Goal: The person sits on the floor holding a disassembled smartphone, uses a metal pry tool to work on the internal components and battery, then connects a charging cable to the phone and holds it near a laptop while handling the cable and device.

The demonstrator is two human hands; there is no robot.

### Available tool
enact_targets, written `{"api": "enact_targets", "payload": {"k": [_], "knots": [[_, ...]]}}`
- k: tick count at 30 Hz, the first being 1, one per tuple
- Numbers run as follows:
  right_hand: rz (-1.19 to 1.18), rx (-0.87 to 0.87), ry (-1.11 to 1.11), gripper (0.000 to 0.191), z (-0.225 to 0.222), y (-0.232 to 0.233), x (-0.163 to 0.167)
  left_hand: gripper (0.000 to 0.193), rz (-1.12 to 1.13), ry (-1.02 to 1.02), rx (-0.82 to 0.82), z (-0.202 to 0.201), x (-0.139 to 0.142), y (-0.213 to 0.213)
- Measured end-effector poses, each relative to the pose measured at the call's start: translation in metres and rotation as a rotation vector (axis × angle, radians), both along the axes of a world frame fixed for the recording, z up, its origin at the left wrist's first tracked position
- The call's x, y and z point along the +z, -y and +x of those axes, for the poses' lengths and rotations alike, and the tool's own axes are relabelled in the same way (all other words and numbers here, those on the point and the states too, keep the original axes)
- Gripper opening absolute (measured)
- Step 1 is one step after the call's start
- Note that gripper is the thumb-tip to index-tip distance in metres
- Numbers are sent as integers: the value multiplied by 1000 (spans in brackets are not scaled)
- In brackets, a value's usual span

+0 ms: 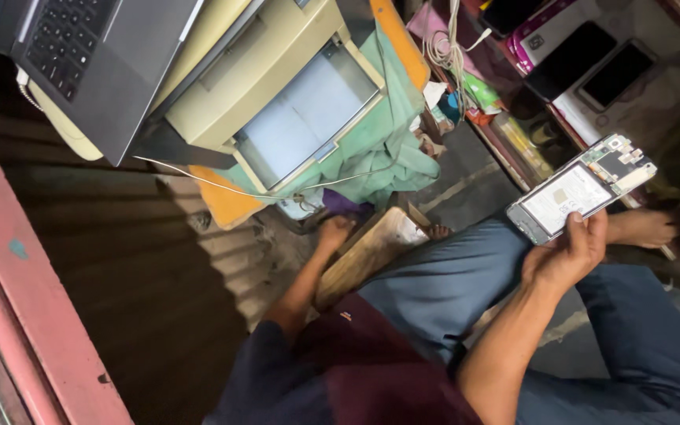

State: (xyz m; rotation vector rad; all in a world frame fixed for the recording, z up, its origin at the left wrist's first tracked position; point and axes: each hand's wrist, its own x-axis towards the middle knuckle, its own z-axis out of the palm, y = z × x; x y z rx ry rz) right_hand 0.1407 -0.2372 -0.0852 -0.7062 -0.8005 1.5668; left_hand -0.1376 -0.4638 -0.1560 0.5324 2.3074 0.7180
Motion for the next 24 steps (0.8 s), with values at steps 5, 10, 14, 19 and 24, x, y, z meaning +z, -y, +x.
{"api": "enact_targets", "payload": {"k": [5, 10, 14, 19, 24], "knots": [[-1, 6, 57, 41, -2, 2, 1, 36, 28, -55, -10, -9, 4, 20], [-17, -61, 34, 39, -4, -4, 3, 27, 220, -28, -92, 2, 22, -28], [-51, -75, 16, 38, -1, -3, 6, 21, 371, 40, -210, 12, 22, -60], [-67, -84, -14, 38, 1, -4, 7, 19, 389, 40, -203, 25, 21, -66], [-95, -74, -33, 35, 4, -5, 3, 18, 323, 26, -142, 30, 33, -71]]}}
